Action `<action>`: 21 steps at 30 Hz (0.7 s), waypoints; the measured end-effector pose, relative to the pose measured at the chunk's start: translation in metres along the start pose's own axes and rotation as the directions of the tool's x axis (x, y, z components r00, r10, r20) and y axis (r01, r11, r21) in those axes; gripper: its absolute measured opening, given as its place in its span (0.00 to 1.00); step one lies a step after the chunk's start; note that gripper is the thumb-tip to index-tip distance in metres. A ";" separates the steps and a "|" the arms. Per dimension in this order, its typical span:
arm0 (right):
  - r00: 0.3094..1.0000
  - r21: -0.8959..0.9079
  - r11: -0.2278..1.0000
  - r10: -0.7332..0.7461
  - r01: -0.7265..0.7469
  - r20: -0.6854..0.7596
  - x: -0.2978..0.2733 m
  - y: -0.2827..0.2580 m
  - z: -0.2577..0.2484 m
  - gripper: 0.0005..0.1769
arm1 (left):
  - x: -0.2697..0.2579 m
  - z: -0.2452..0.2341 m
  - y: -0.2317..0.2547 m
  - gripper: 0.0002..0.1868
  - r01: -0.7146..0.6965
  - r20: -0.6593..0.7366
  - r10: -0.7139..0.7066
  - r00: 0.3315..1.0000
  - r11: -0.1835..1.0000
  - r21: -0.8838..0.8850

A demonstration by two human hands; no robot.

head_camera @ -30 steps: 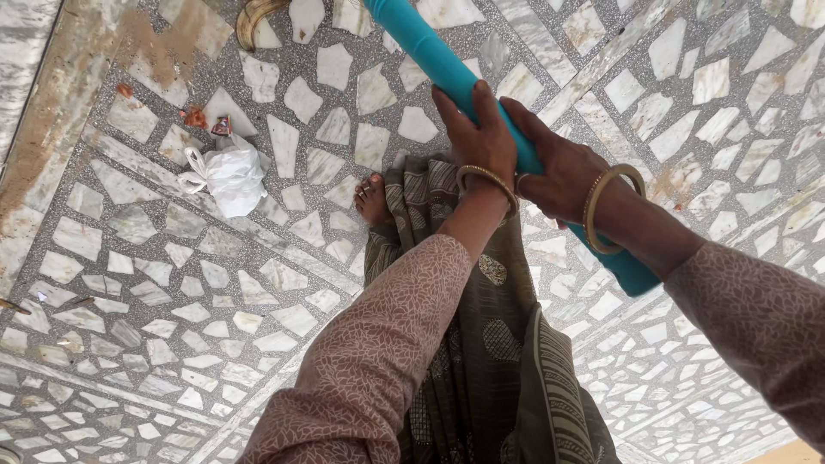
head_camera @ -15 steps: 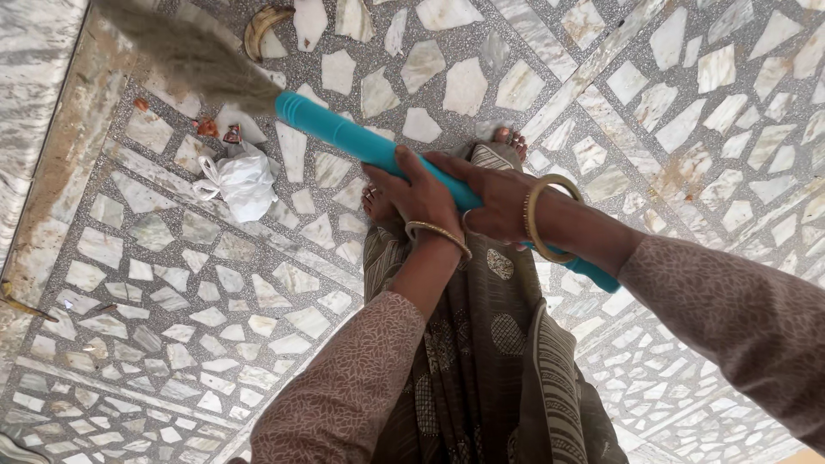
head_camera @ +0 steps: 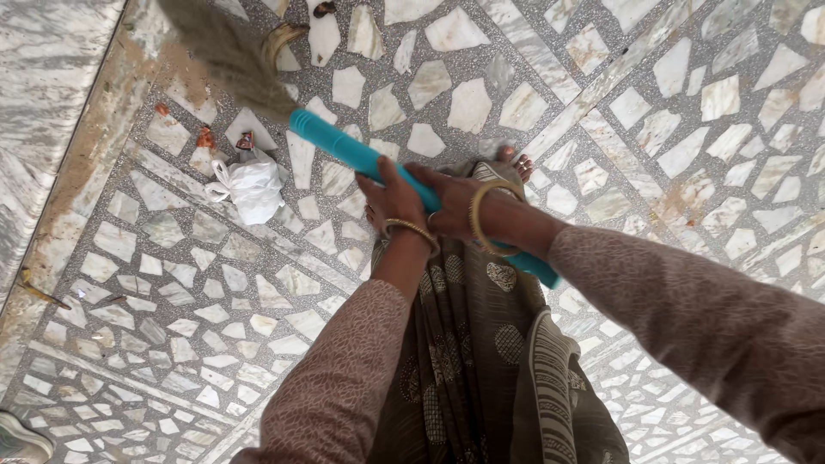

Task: The person sweeps a stone-tiled floor using a hand broom, moving debris towards the edge of the area.

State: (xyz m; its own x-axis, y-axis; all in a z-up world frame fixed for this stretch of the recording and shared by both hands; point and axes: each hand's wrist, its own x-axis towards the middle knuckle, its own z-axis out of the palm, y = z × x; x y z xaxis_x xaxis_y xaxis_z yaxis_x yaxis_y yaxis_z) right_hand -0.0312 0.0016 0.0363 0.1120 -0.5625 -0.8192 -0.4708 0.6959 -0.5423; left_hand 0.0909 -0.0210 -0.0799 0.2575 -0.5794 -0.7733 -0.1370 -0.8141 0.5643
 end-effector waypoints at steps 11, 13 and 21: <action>0.996 0.041 0.998 0.048 -0.045 -0.077 -0.055 0.037 -0.074 0.51 | -0.055 0.093 -0.014 0.43 -0.211 0.102 0.233 0.967 0.959 -0.191; 0.960 0.079 0.957 0.280 -0.280 0.007 -0.041 0.036 -0.085 0.53 | -0.039 0.116 -0.018 0.40 -0.347 0.117 0.358 0.926 0.932 -0.103; 0.998 -0.355 0.934 -0.014 0.037 0.066 -0.001 0.050 -0.050 0.55 | -0.019 0.063 -0.017 0.37 -0.061 -0.040 0.059 0.997 0.997 -0.054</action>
State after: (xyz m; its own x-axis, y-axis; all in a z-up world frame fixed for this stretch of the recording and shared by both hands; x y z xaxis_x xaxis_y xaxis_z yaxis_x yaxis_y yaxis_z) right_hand -0.0986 0.0146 0.0197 0.1765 -0.5413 -0.8221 -0.7466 0.4706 -0.4702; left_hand 0.0280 0.0011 -0.0934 0.2875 -0.6242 -0.7264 -0.1011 -0.7740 0.6251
